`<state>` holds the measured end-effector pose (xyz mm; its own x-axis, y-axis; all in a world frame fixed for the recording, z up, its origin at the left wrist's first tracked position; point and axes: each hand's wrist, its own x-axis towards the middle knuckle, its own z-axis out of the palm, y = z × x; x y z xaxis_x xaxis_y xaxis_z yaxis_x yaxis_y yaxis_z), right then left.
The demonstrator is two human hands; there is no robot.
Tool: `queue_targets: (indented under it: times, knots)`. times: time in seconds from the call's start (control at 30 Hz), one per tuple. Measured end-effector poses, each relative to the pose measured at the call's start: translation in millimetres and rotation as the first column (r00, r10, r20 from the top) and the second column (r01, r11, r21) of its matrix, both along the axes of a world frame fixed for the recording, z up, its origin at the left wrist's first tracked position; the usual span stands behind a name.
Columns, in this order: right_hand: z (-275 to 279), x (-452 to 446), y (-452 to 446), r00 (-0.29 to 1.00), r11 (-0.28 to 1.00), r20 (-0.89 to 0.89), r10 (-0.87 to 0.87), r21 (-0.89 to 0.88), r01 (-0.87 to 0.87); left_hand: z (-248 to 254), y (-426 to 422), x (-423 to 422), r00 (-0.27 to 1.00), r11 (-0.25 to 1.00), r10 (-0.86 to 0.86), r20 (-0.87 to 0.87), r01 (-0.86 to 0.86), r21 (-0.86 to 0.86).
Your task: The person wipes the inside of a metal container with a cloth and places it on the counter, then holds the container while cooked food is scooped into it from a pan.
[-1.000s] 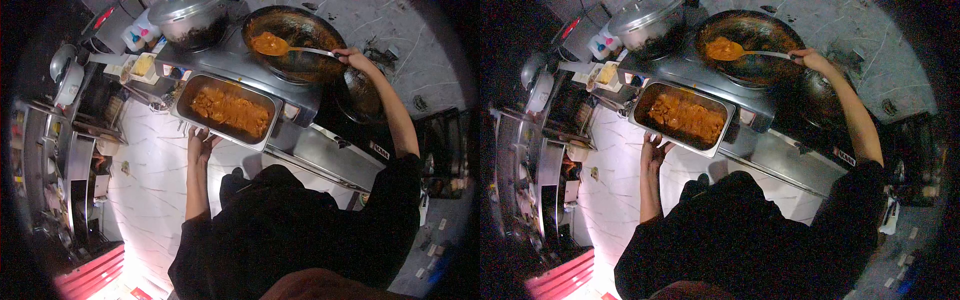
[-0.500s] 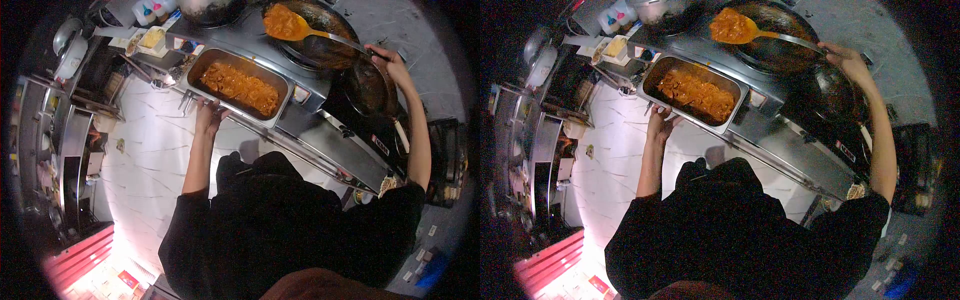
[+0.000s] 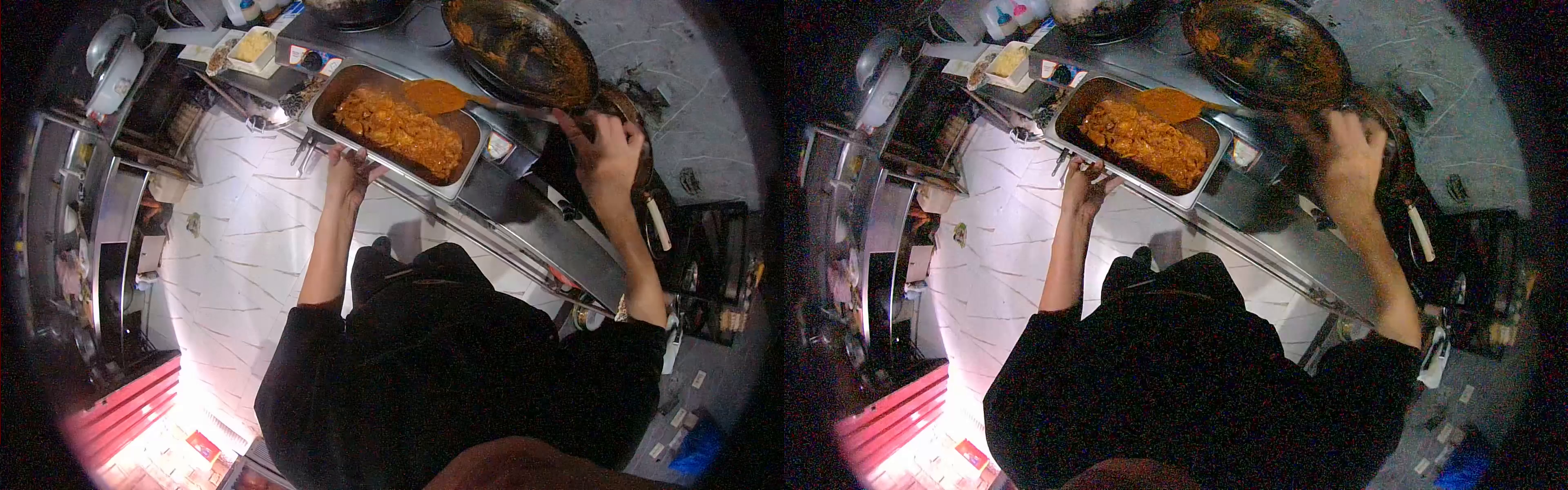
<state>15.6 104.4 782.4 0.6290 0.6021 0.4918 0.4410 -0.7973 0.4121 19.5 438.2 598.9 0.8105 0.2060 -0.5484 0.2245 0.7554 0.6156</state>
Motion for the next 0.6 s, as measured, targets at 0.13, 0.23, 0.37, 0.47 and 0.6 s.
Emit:
queue_targets:
  times: [0.13, 0.23, 0.37, 0.47, 0.6]
  knots:
    - [-39, -10, 5, 0.989, 0.993, -0.143, 0.041, -0.107, -0.056, 1, -3, -2, 1.000, 1.000, 0.003, 0.016, -0.003, -0.004]
    - [-14, -22, 8, 0.987, 0.996, -0.159, 0.036, -0.078, -0.049, 1, -1, -1, 0.999, 1.000, -0.016, 0.049, 0.016, 0.003]
    - [-5, -31, 11, 0.988, 0.995, -0.141, 0.062, -0.065, -0.072, -9, 5, 0, 0.992, 0.996, -0.072, 0.105, 0.077, -0.040]
    - [-17, -30, 6, 0.972, 0.994, -0.232, 0.035, -0.088, -0.057, -6, 2, 1, 0.999, 0.999, -0.033, 0.026, 0.034, -0.028]
    - [-9, -20, -26, 0.949, 0.987, -0.284, -0.138, 0.037, 0.154, -14, 5, 2, 0.997, 0.998, -0.008, 0.071, 0.013, -0.067]
